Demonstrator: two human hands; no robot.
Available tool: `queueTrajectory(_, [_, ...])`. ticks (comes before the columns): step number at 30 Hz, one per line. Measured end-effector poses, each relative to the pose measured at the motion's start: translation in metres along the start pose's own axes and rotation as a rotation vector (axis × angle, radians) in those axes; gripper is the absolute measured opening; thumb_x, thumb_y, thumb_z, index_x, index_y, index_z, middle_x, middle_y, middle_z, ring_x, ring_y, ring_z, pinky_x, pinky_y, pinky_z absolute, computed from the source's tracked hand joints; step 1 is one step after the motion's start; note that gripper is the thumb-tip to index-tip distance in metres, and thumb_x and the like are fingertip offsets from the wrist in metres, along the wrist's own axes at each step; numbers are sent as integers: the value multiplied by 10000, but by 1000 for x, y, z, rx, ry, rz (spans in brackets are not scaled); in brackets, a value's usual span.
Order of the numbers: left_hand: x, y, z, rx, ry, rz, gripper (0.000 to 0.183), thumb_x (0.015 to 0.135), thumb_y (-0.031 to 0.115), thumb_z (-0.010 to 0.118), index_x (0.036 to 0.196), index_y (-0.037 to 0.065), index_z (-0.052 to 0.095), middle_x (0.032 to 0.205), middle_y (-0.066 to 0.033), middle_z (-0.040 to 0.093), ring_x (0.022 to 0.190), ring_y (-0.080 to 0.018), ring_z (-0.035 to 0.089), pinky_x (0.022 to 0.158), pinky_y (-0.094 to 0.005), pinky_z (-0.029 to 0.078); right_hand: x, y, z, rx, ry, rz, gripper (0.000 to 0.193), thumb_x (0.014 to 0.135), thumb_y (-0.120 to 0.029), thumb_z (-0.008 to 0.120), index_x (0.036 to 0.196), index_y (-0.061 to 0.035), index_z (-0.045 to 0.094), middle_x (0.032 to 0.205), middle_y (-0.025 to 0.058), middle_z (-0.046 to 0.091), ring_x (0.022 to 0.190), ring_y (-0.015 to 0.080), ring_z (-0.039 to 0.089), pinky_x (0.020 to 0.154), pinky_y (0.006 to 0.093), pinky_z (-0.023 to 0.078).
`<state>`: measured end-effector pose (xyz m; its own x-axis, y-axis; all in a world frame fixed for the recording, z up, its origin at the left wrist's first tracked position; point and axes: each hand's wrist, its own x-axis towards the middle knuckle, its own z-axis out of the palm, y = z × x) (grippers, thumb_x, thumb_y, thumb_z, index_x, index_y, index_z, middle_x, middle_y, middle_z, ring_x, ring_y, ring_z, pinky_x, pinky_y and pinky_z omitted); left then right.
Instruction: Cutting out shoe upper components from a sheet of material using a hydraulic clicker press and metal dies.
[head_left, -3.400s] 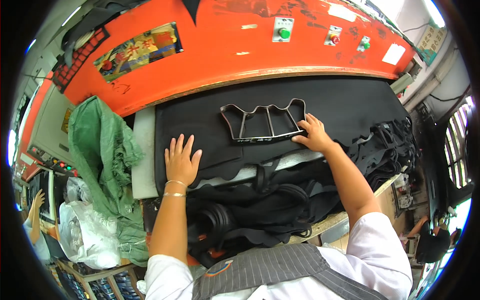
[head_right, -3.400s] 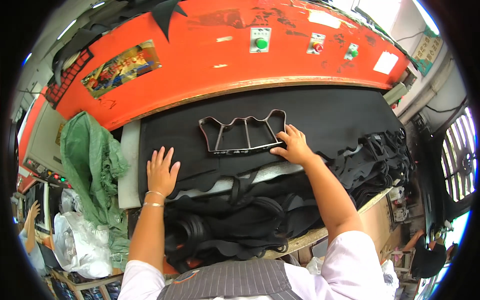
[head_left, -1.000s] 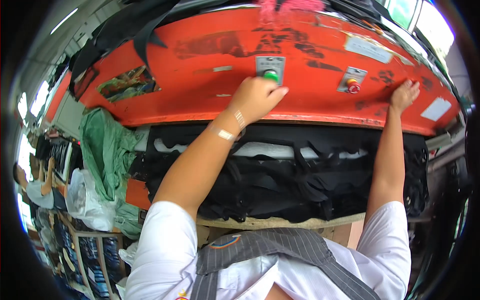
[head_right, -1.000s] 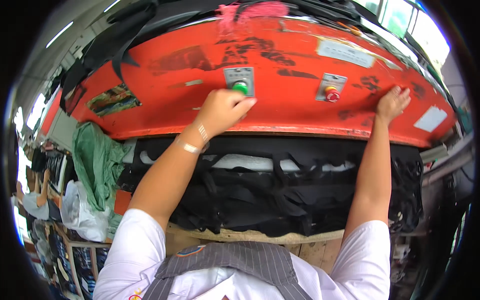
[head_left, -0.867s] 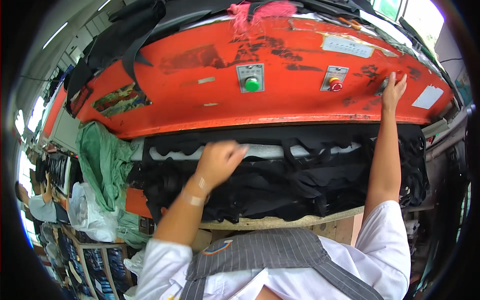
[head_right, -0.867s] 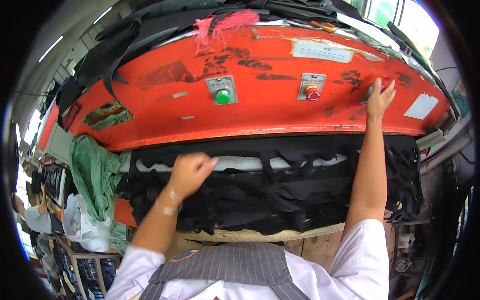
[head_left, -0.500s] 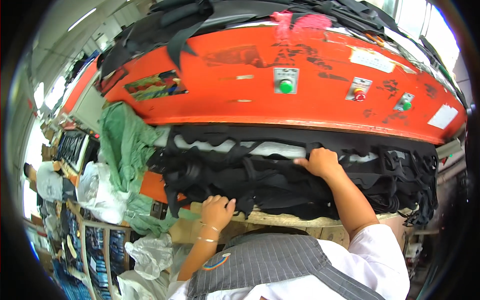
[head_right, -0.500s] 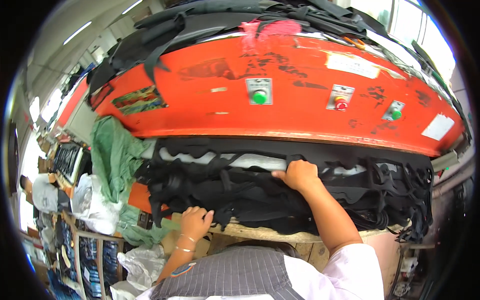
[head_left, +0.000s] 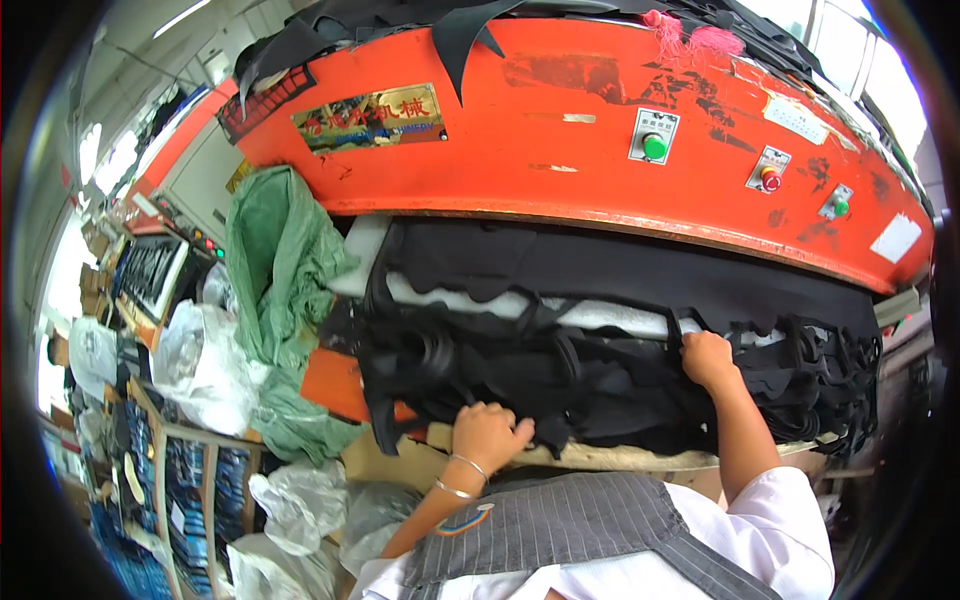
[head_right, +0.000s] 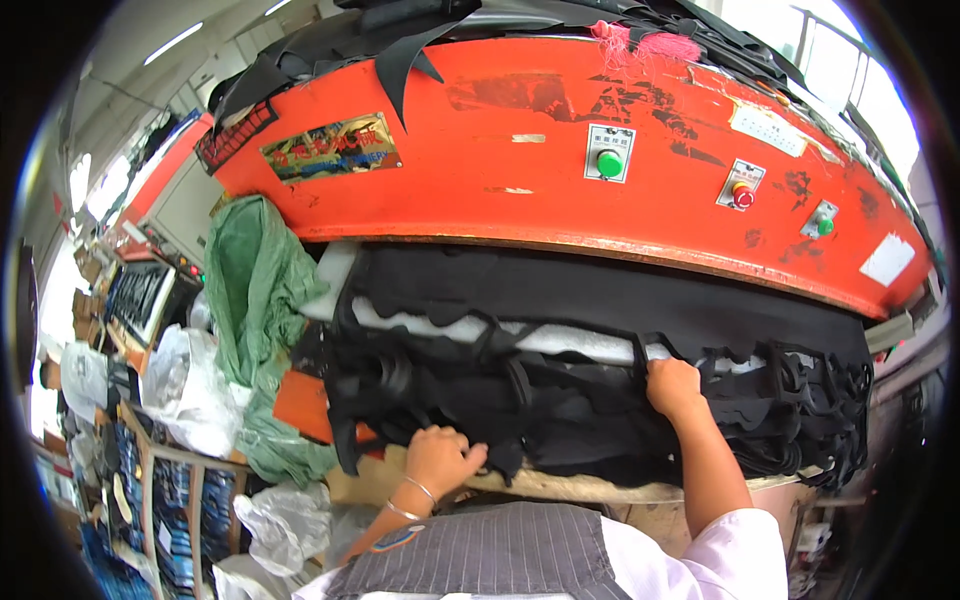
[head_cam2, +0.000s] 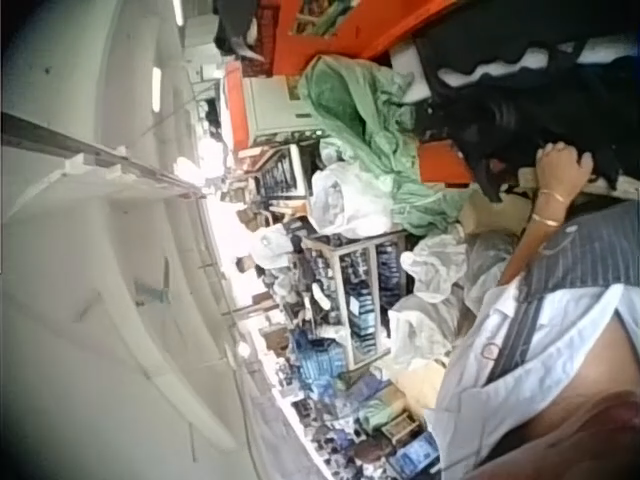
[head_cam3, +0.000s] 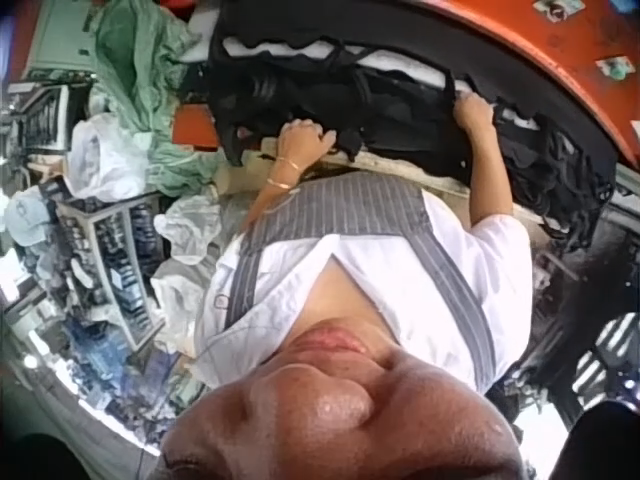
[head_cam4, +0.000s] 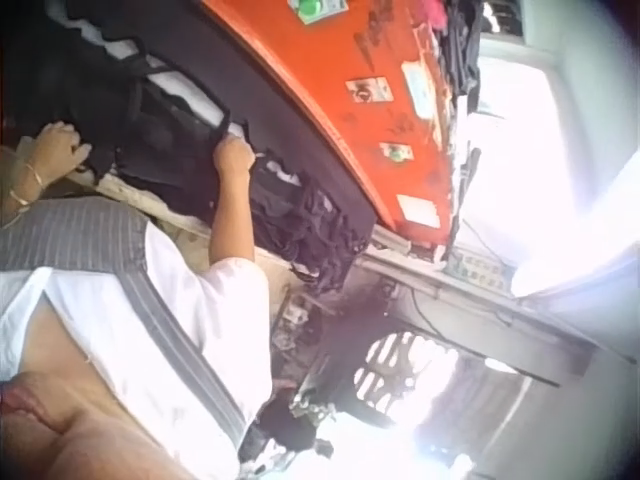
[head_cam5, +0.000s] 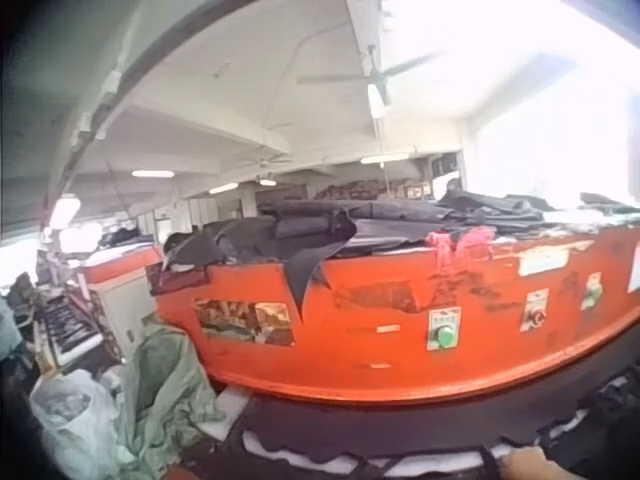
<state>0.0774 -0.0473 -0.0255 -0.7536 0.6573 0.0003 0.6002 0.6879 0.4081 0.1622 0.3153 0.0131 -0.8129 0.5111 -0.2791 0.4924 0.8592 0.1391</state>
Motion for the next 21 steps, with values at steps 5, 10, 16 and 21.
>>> queueTrajectory(5, [-39,-42,-46,-573,-419,183,388,877,426,614,860,58,736,821,-135,686,815,-275,658,801,-360,504,-42,-9,-40,-29,-102,160,372,871,-417,616,941,-61,693,919,181,681,899,357,657,772,450,526])
queueTrajectory(10, [6,-124,-124,-775,-5,142,178,822,171,733,899,14,699,833,-76,699,772,-133,657,718,-277,523,-29,-115,-86,457,445,-176,229,916,-265,566,970,-60,652,935,124,640,929,346,611,781,437,500])
queueTrajectory(16, [156,-200,-106,-522,529,275,139,832,161,666,858,25,687,825,-127,666,723,-280,634,675,-347,502,70,-244,-40,599,669,-542,143,869,-179,608,914,-58,668,981,107,653,916,329,631,797,411,522])
queueTrajectory(21, [185,-215,-70,-145,231,195,230,702,376,758,788,165,726,806,-44,615,957,-255,545,826,-405,437,98,-253,-39,349,407,-614,138,805,-189,670,852,-59,667,921,95,631,951,304,604,836,396,498])
